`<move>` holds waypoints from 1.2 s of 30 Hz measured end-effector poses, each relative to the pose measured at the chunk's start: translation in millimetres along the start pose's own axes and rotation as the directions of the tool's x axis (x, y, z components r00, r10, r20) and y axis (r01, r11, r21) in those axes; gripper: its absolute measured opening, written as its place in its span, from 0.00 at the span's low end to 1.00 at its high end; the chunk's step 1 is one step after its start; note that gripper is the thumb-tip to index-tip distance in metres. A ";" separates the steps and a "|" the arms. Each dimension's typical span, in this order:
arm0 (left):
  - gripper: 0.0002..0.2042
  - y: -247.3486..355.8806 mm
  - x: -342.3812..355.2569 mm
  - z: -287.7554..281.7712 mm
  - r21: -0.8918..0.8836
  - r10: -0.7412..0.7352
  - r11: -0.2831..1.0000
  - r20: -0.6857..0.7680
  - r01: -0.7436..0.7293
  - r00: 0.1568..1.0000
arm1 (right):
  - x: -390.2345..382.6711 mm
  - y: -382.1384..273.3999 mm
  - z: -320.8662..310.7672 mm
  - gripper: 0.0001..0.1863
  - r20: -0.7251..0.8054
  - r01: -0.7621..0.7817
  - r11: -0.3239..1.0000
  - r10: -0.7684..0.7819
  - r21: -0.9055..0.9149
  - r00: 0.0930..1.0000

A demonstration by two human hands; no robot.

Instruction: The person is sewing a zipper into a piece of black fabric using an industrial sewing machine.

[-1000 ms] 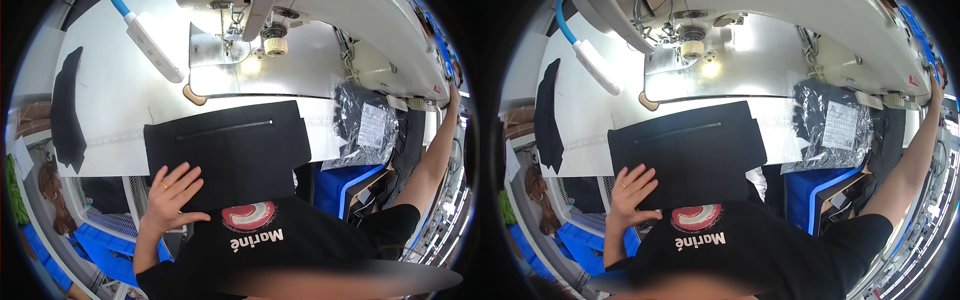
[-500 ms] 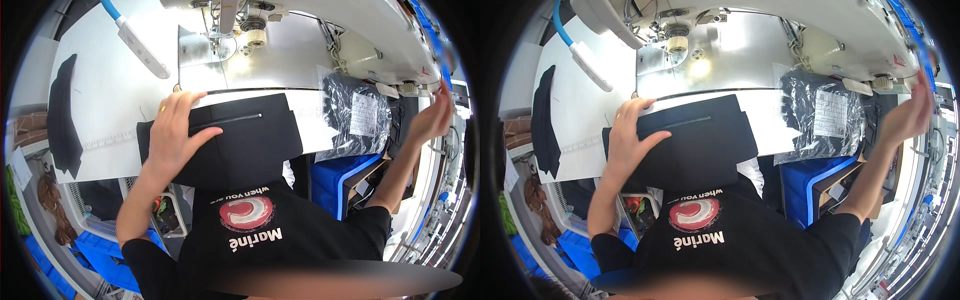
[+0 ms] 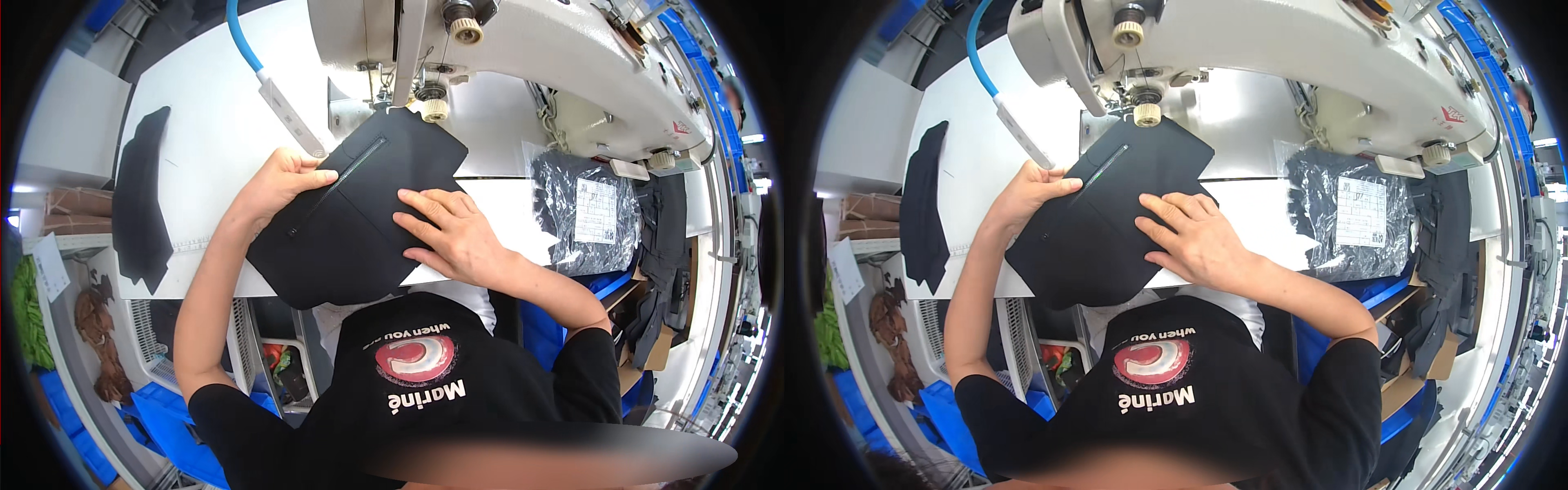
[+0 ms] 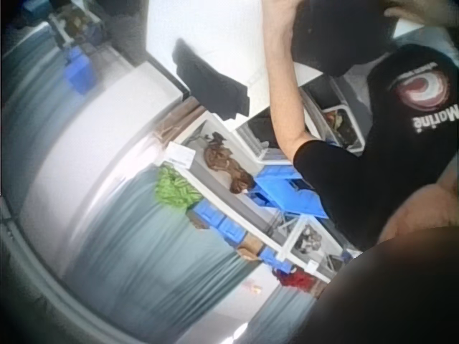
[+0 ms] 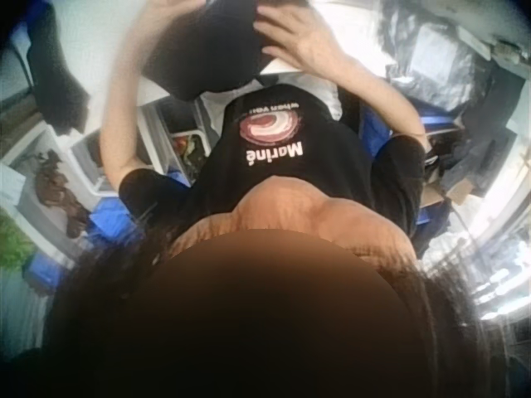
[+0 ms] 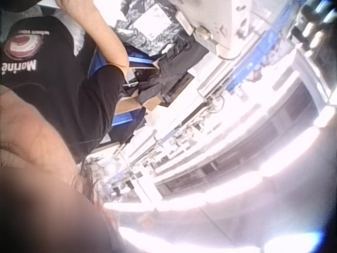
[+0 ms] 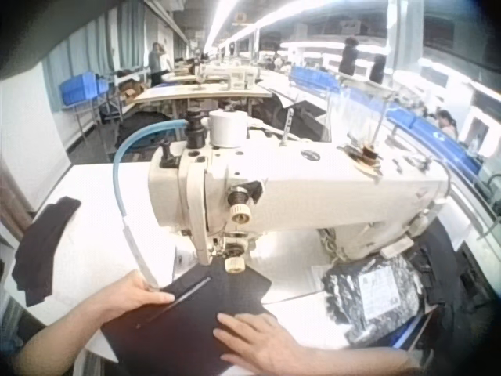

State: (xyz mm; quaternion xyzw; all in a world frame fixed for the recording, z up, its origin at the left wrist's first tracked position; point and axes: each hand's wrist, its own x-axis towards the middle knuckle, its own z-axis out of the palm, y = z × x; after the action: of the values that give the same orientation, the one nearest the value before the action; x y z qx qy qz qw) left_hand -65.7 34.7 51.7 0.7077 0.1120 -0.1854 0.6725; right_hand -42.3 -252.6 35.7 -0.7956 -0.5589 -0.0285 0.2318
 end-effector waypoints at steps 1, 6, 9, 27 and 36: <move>0.11 -1.0 1.0 -1.4 -0.012 -0.016 1.000 -0.003 0.016 1.000 | -0.5 -0.7 2.6 0.26 0.001 0.027 1.000 -0.027 -0.016 1.000; 0.10 -1.3 5.5 -2.7 0.033 0.019 0.999 0.001 -0.019 1.000 | -6.3 1.0 8.2 0.25 -0.002 0.004 1.000 -0.004 -0.029 1.000; 0.11 0.2 7.9 -0.8 0.055 0.040 0.998 -0.004 -0.040 0.999 | -6.0 -0.4 9.5 0.25 -0.021 0.010 0.999 -0.010 -0.032 1.000; 0.19 -2.7 22.0 3.0 0.105 0.094 0.991 -0.108 -0.083 0.990 | -7.7 -10.6 16.9 0.25 -0.065 -0.005 0.998 0.001 -0.065 0.998; 0.15 -8.1 26.1 0.3 0.163 0.068 0.985 -0.068 -0.056 0.995 | -7.7 -16.9 17.5 0.26 -0.066 -0.029 0.997 0.025 -0.071 0.998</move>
State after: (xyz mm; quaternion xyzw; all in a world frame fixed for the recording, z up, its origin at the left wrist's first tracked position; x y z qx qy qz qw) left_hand -45.4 32.6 33.6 0.7692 0.0992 -0.1464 0.6140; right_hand -64.1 -247.8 23.4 -0.8096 -0.5389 -0.0715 0.2214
